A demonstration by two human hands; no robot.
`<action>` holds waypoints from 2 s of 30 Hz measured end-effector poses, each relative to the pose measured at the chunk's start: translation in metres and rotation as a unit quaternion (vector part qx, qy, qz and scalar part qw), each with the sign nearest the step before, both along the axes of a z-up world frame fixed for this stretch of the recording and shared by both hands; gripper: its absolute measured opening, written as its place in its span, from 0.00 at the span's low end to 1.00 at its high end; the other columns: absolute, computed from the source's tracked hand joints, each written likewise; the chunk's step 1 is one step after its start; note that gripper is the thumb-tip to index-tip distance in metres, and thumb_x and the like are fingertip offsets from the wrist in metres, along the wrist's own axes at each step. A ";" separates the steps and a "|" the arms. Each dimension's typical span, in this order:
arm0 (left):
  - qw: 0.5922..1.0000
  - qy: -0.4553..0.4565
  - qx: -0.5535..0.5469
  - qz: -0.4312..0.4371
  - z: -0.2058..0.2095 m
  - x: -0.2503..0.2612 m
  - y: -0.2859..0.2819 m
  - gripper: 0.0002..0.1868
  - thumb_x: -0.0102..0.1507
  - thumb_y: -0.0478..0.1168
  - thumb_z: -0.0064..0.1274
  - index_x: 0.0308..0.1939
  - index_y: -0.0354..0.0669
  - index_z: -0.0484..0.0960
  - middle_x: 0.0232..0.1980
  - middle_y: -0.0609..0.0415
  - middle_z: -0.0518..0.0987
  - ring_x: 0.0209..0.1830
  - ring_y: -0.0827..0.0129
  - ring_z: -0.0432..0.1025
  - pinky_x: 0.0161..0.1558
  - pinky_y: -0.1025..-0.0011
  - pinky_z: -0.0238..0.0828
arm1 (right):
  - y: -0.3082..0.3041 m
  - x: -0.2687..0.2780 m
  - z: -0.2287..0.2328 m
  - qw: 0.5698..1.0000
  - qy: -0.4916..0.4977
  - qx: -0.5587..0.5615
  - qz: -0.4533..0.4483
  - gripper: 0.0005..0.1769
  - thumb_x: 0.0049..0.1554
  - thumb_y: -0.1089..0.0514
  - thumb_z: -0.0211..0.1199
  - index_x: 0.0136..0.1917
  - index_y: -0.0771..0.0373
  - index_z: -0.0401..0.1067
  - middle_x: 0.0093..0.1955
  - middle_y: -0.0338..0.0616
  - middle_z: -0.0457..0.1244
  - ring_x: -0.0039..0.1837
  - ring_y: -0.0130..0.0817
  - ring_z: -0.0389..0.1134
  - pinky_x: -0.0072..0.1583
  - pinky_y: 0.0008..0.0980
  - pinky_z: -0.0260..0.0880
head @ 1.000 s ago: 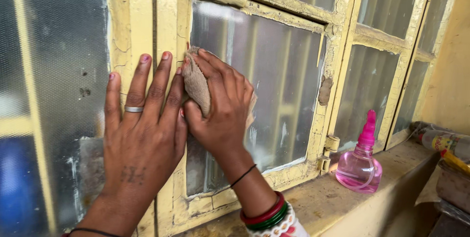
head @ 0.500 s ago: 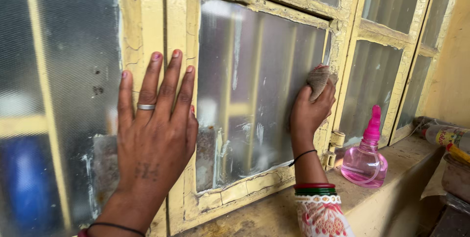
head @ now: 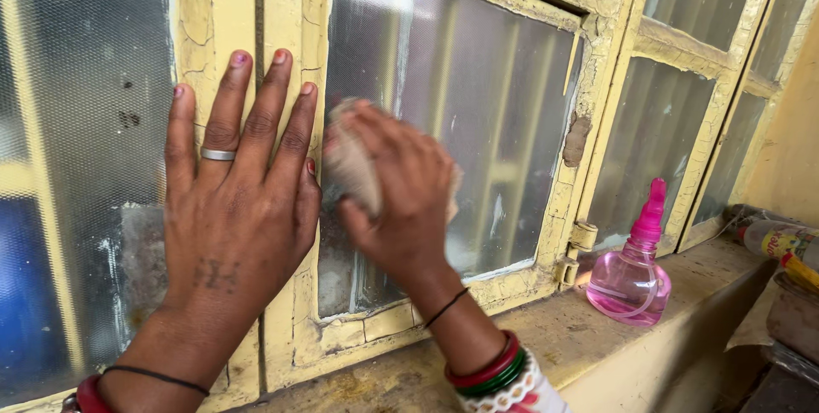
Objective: The person scrubs a window pane with a cloth using their right hand while holding the frame with their left hand. The cleaning action is repetitive and focused on a single section of the window throughout the clip.
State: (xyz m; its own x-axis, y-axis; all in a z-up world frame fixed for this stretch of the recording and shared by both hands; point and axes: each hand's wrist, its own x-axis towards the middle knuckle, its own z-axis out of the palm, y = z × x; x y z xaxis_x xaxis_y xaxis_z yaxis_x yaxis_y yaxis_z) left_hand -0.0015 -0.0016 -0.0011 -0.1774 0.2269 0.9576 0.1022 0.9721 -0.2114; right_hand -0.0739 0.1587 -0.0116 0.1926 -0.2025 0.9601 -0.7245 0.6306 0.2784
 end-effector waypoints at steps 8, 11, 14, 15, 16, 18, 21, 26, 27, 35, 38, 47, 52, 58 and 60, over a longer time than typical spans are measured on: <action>0.998 0.003 -0.014 0.064 0.000 0.003 0.002 0.33 0.68 0.44 0.46 0.79 0.45 0.67 0.85 0.49 0.53 0.85 0.59 0.39 0.80 0.47 0.29 | 0.085 -0.079 0.006 0.945 -0.149 -0.290 0.008 0.38 0.51 0.64 0.51 0.76 0.63 0.58 0.70 0.57 0.57 0.66 0.48 0.62 0.66 0.48 0.69; 0.998 0.000 -0.014 0.063 0.000 0.006 0.002 0.33 0.68 0.44 0.47 0.79 0.44 0.66 0.86 0.50 0.53 0.85 0.59 0.38 0.80 0.47 0.30 | 0.104 -0.088 0.008 0.958 -0.071 -0.276 -0.013 0.31 0.57 0.67 0.53 0.75 0.63 0.61 0.69 0.54 0.63 0.69 0.45 0.66 0.73 0.47 0.67; 0.998 -0.004 -0.014 0.061 -0.002 0.006 0.002 0.33 0.69 0.44 0.48 0.80 0.44 0.66 0.86 0.49 0.52 0.85 0.60 0.38 0.80 0.47 0.29 | 0.083 -0.080 0.003 0.942 -0.131 -0.308 -0.007 0.37 0.55 0.66 0.51 0.78 0.65 0.55 0.68 0.56 0.59 0.65 0.45 0.64 0.66 0.44 0.69; 0.998 -0.004 -0.014 0.060 -0.001 0.005 0.002 0.33 0.70 0.44 0.48 0.80 0.44 0.66 0.86 0.49 0.52 0.85 0.60 0.38 0.80 0.46 0.29 | 0.072 -0.072 0.002 0.955 -0.118 -0.270 0.013 0.36 0.56 0.66 0.50 0.79 0.63 0.54 0.67 0.54 0.60 0.65 0.45 0.64 0.66 0.43 0.71; 0.998 -0.006 -0.014 0.060 -0.001 0.004 0.001 0.33 0.70 0.44 0.48 0.80 0.44 0.66 0.86 0.49 0.52 0.86 0.60 0.37 0.80 0.47 0.29 | 0.058 -0.062 -0.001 0.967 -0.104 -0.231 0.035 0.36 0.58 0.65 0.49 0.79 0.62 0.54 0.66 0.52 0.62 0.65 0.44 0.65 0.66 0.41 0.72; 0.998 -0.010 -0.013 0.059 -0.001 0.003 0.001 0.34 0.69 0.45 0.48 0.80 0.45 0.66 0.86 0.50 0.51 0.86 0.60 0.37 0.80 0.47 0.28 | 0.026 -0.039 -0.003 0.988 -0.045 -0.146 0.031 0.34 0.59 0.64 0.50 0.79 0.58 0.54 0.66 0.50 0.62 0.67 0.43 0.65 0.71 0.43 0.68; 0.999 -0.033 0.017 -0.036 0.000 0.001 -0.001 0.34 0.68 0.44 0.48 0.79 0.43 0.65 0.86 0.49 0.51 0.85 0.59 0.36 0.80 0.43 0.26 | -0.008 0.004 -0.018 1.000 -0.003 0.016 0.024 0.37 0.56 0.62 0.58 0.77 0.60 0.55 0.73 0.50 0.61 0.76 0.47 0.61 0.80 0.53 0.50; 0.998 -0.012 -0.009 0.067 -0.002 0.004 0.002 0.34 0.67 0.43 0.49 0.79 0.45 0.68 0.87 0.51 0.53 0.86 0.61 0.36 0.81 0.48 0.27 | 0.014 -0.014 -0.007 1.000 -0.013 0.006 0.017 0.34 0.55 0.64 0.56 0.76 0.58 0.59 0.73 0.48 0.62 0.76 0.41 0.61 0.81 0.50 0.52; 0.997 -0.012 -0.009 0.073 -0.002 0.004 0.002 0.34 0.68 0.43 0.49 0.79 0.44 0.68 0.86 0.51 0.53 0.86 0.60 0.36 0.80 0.49 0.27 | 0.025 -0.031 -0.004 0.999 -0.017 -0.021 0.018 0.32 0.58 0.64 0.56 0.75 0.56 0.59 0.72 0.46 0.63 0.76 0.39 0.62 0.82 0.48 0.54; 0.998 -0.004 -0.011 0.069 -0.002 0.001 0.003 0.34 0.68 0.43 0.48 0.79 0.45 0.67 0.86 0.50 0.52 0.86 0.60 0.37 0.81 0.48 0.28 | 0.140 -0.120 -0.001 0.914 -0.136 -0.380 -0.033 0.31 0.59 0.63 0.55 0.76 0.64 0.61 0.70 0.55 0.62 0.72 0.47 0.61 0.72 0.50 0.62; 0.999 -0.001 -0.005 0.036 -0.004 0.000 0.001 0.34 0.68 0.44 0.47 0.80 0.45 0.66 0.87 0.50 0.51 0.86 0.60 0.37 0.81 0.47 0.28 | 0.126 -0.114 -0.003 0.919 -0.131 -0.372 -0.015 0.33 0.57 0.64 0.54 0.76 0.64 0.61 0.70 0.54 0.61 0.71 0.44 0.62 0.72 0.47 0.64; 1.000 -0.003 0.000 0.023 -0.003 0.001 0.000 0.36 0.64 0.42 0.48 0.79 0.47 0.66 0.86 0.52 0.51 0.86 0.60 0.37 0.81 0.47 0.28 | -0.006 0.010 -0.019 0.998 -0.029 0.054 -0.009 0.40 0.50 0.62 0.55 0.77 0.56 0.57 0.76 0.47 0.60 0.77 0.45 0.60 0.77 0.50 0.51; 1.000 -0.003 -0.001 0.012 -0.002 0.003 0.001 0.34 0.66 0.44 0.46 0.78 0.45 0.65 0.85 0.50 0.51 0.85 0.60 0.37 0.80 0.47 0.28 | 0.020 -0.020 -0.007 0.999 -0.028 -0.009 -0.025 0.35 0.54 0.59 0.59 0.74 0.56 0.59 0.72 0.45 0.61 0.74 0.41 0.60 0.77 0.50 0.51; 1.000 0.006 -0.005 0.030 -0.004 0.002 0.002 0.34 0.66 0.44 0.46 0.79 0.45 0.65 0.85 0.50 0.50 0.85 0.60 0.37 0.81 0.47 0.29 | 0.119 -0.110 -0.001 0.948 -0.110 -0.297 -0.020 0.35 0.58 0.62 0.55 0.78 0.69 0.54 0.73 0.61 0.55 0.74 0.54 0.55 0.75 0.53 0.51; 0.999 0.010 -0.006 0.033 -0.003 0.001 0.002 0.35 0.67 0.44 0.46 0.79 0.45 0.65 0.86 0.50 0.50 0.85 0.61 0.37 0.80 0.48 0.29 | 0.132 -0.121 -0.003 0.932 -0.122 -0.339 -0.033 0.32 0.60 0.62 0.56 0.76 0.69 0.57 0.73 0.59 0.56 0.74 0.53 0.56 0.75 0.52 0.51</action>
